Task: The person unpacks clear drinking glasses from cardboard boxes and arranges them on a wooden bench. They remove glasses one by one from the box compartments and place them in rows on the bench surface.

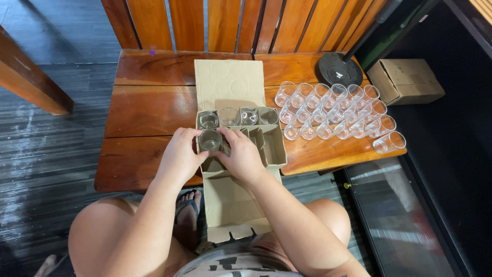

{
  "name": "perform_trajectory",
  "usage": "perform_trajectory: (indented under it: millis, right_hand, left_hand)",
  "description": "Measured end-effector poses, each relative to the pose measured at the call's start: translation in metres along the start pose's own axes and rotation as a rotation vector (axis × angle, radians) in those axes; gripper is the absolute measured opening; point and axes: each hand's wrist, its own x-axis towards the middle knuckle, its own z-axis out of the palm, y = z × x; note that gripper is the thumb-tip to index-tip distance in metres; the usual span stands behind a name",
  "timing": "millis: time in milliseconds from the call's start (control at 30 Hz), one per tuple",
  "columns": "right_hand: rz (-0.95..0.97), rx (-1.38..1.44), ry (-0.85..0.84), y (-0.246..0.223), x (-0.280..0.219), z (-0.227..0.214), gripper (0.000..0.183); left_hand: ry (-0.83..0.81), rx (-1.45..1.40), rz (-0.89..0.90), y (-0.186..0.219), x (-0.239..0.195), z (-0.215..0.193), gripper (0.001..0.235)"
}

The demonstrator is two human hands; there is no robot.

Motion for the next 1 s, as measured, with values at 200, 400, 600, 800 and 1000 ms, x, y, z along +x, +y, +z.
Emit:
perform_trajectory:
  millis: [200,400,600,800,1000]
  right_hand:
    - [-0.008,-0.002,0.007,0.001,0.000,0.001,0.064]
    - [-0.003,-0.005,0.003,0.000,-0.001,0.000,0.064]
    - [0.020,-0.003,-0.047,-0.005,-0.001,-0.006,0.062]
    - [0.033,-0.021,-0.076,-0.004,0.003,-0.004,0.061]
    - [0.066,0.016,-0.090,0.003,0.007,0.002,0.062]
  left_hand:
    - [-0.005,-0.015,-0.005,0.001,-0.002,-0.002,0.056]
    - [-0.009,-0.020,-0.006,0.003,-0.004,-0.005,0.055]
    - [-0.003,-0.043,-0.030,0.002,-0.004,-0.003,0.057]
    - [0.012,-0.036,-0.020,0.006,-0.004,-0.002,0.055]
    - [0.039,0.007,0.045,-0.006,0.003,0.007,0.053]
